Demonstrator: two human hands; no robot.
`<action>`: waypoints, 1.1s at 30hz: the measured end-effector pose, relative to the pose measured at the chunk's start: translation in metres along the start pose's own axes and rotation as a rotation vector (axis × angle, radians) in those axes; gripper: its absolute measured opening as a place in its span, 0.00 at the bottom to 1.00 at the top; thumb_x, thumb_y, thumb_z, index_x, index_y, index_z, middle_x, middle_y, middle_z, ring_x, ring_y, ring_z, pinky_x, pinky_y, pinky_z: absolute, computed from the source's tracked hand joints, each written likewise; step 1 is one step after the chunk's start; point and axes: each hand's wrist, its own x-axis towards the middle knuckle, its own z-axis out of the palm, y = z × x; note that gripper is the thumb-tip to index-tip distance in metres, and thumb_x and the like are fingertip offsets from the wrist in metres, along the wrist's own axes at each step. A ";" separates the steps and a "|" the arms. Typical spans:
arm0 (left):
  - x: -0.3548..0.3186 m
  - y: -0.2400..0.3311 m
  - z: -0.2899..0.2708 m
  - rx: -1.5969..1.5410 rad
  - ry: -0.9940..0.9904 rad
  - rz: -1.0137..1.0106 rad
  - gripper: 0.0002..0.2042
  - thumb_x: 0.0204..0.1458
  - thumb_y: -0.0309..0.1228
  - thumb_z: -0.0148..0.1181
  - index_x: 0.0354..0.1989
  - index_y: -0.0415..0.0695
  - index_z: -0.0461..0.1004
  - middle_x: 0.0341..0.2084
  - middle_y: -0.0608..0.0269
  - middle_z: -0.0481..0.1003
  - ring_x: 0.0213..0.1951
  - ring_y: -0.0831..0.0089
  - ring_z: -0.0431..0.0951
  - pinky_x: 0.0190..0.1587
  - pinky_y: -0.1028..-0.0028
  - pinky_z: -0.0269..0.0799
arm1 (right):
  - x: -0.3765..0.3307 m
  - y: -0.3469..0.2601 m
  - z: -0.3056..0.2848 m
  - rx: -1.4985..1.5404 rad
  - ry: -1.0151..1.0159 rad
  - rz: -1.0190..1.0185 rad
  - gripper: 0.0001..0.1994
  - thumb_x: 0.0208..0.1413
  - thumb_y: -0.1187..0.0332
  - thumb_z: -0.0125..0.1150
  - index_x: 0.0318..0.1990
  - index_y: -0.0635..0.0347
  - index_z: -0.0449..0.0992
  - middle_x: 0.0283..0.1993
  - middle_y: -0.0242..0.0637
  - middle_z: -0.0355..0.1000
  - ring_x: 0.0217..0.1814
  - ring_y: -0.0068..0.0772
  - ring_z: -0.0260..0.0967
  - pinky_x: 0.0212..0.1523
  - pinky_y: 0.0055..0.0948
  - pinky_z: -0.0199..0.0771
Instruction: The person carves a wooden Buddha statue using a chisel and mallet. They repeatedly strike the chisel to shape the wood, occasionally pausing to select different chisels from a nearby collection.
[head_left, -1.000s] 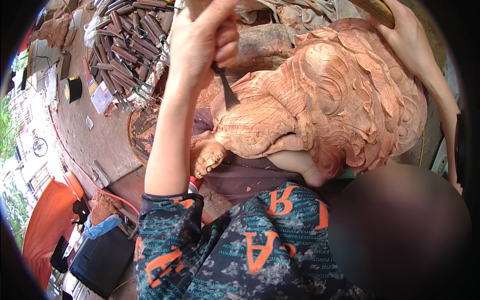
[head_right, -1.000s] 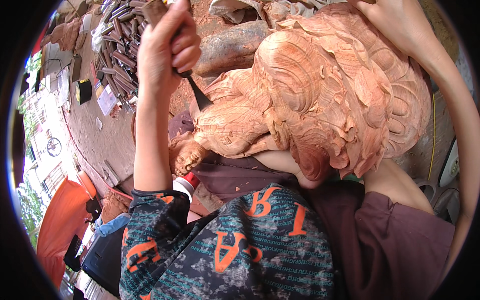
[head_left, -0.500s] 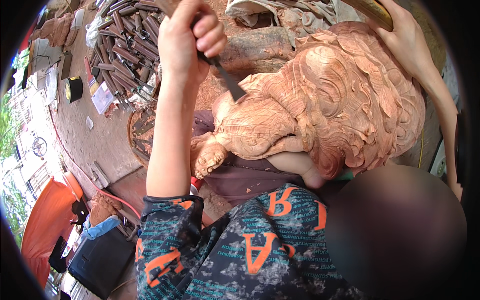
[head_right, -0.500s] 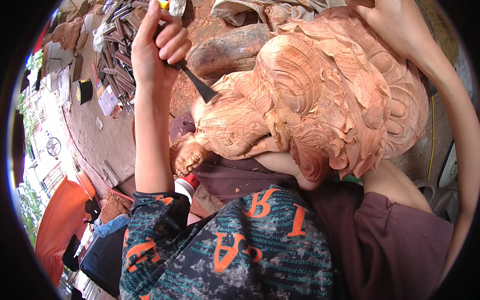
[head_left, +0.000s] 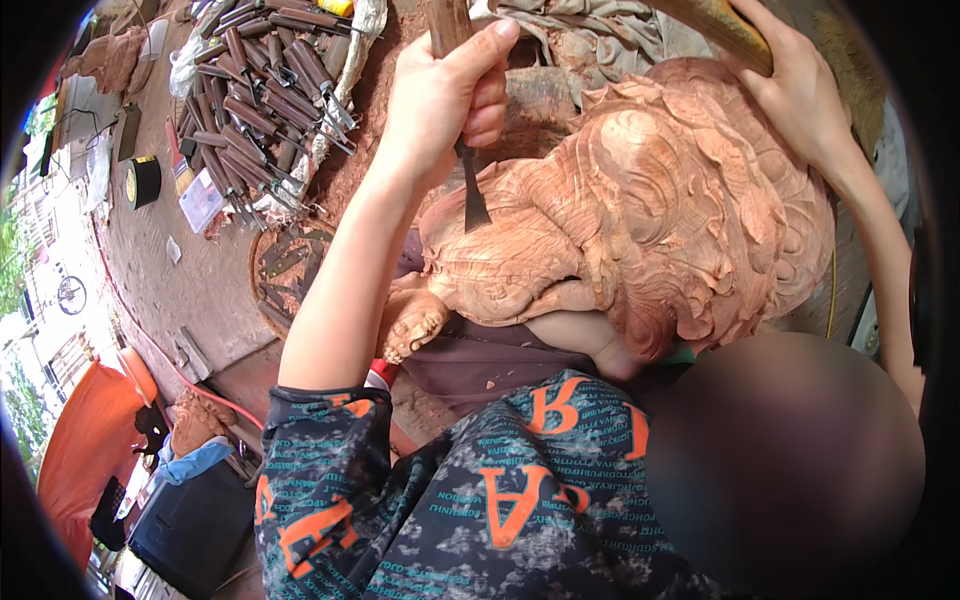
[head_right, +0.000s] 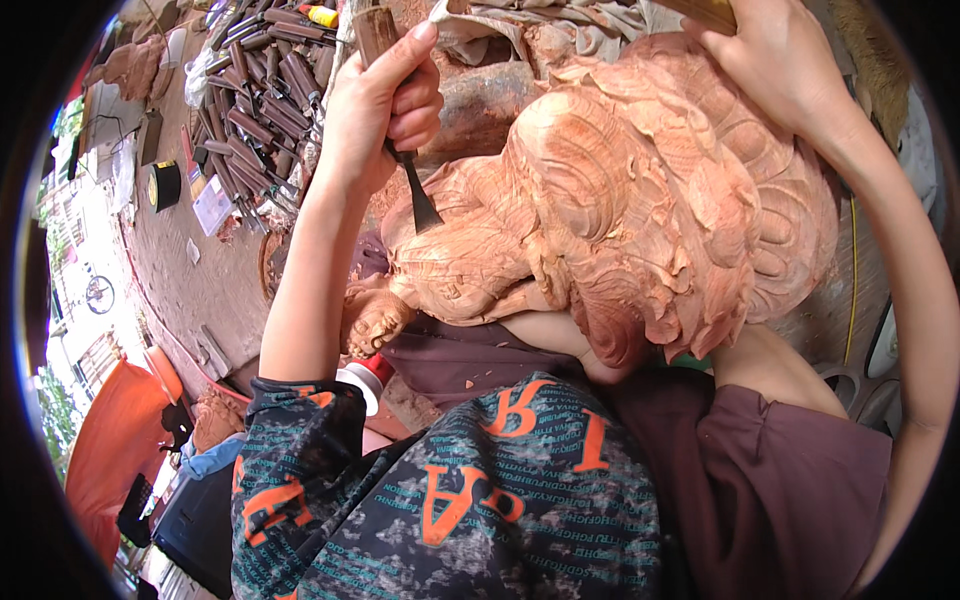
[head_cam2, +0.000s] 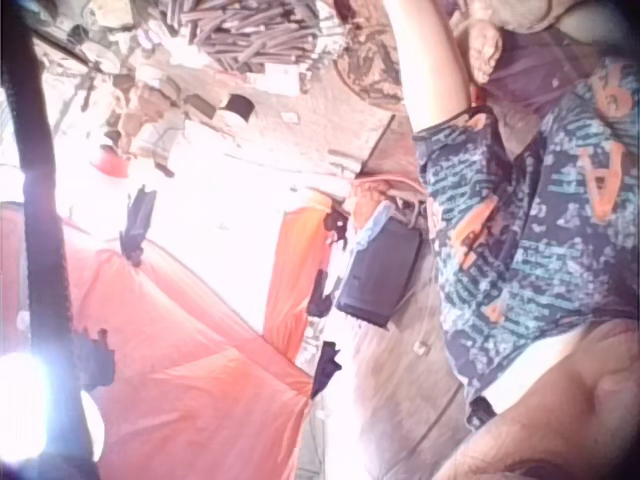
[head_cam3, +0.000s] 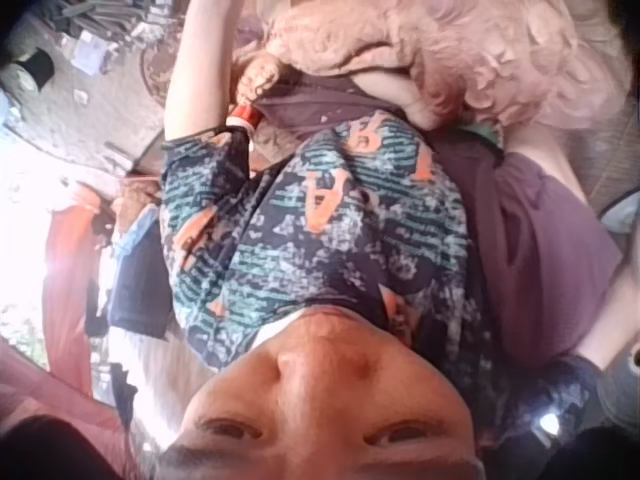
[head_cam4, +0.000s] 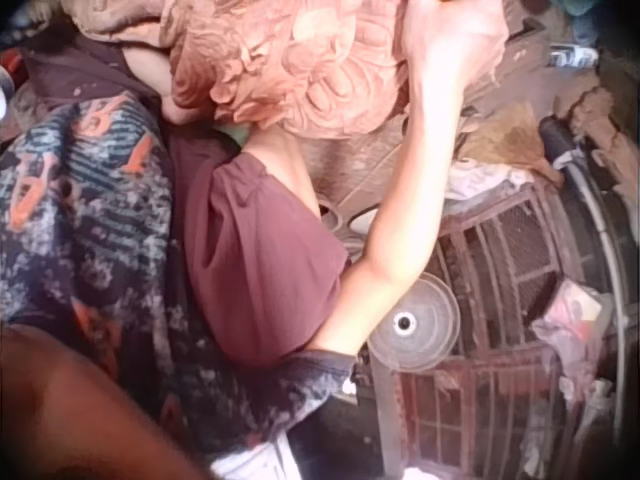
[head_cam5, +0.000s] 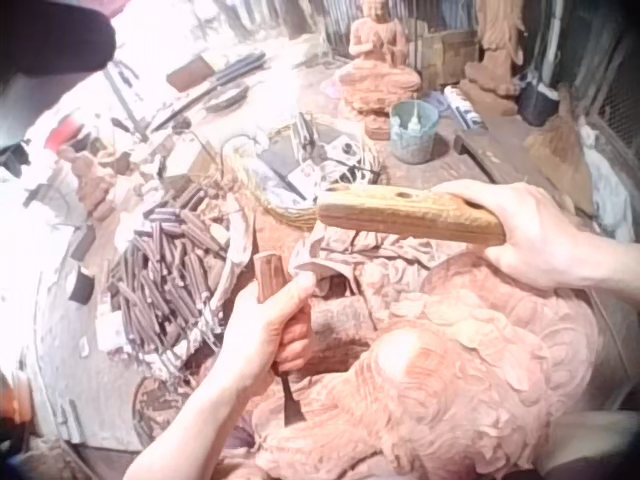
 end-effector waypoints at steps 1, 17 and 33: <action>0.001 0.000 -0.002 -0.033 -0.033 -0.031 0.19 0.64 0.44 0.57 0.23 0.48 0.63 0.12 0.78 0.53 0.12 0.87 0.49 0.14 0.80 0.43 | 0.002 -0.001 0.001 -0.015 -0.008 0.023 0.26 0.49 0.76 0.64 0.59 0.60 0.70 0.49 0.51 0.78 0.53 0.53 0.76 0.52 0.41 0.75; -0.006 0.009 -0.029 -0.063 -0.069 0.130 0.20 0.66 0.52 0.48 0.48 0.47 0.73 0.12 0.79 0.51 0.11 0.87 0.47 0.12 0.80 0.41 | 0.008 -0.003 0.003 -0.016 -0.040 0.042 0.29 0.45 0.78 0.65 0.59 0.61 0.70 0.50 0.51 0.77 0.54 0.53 0.75 0.53 0.41 0.74; 0.006 0.009 -0.010 -0.095 -0.094 -0.205 0.18 0.65 0.50 0.53 0.33 0.47 0.69 0.13 0.78 0.52 0.13 0.87 0.50 0.15 0.81 0.46 | 0.007 0.010 0.005 0.004 0.014 -0.025 0.28 0.46 0.73 0.70 0.58 0.63 0.71 0.51 0.51 0.77 0.53 0.52 0.76 0.52 0.40 0.75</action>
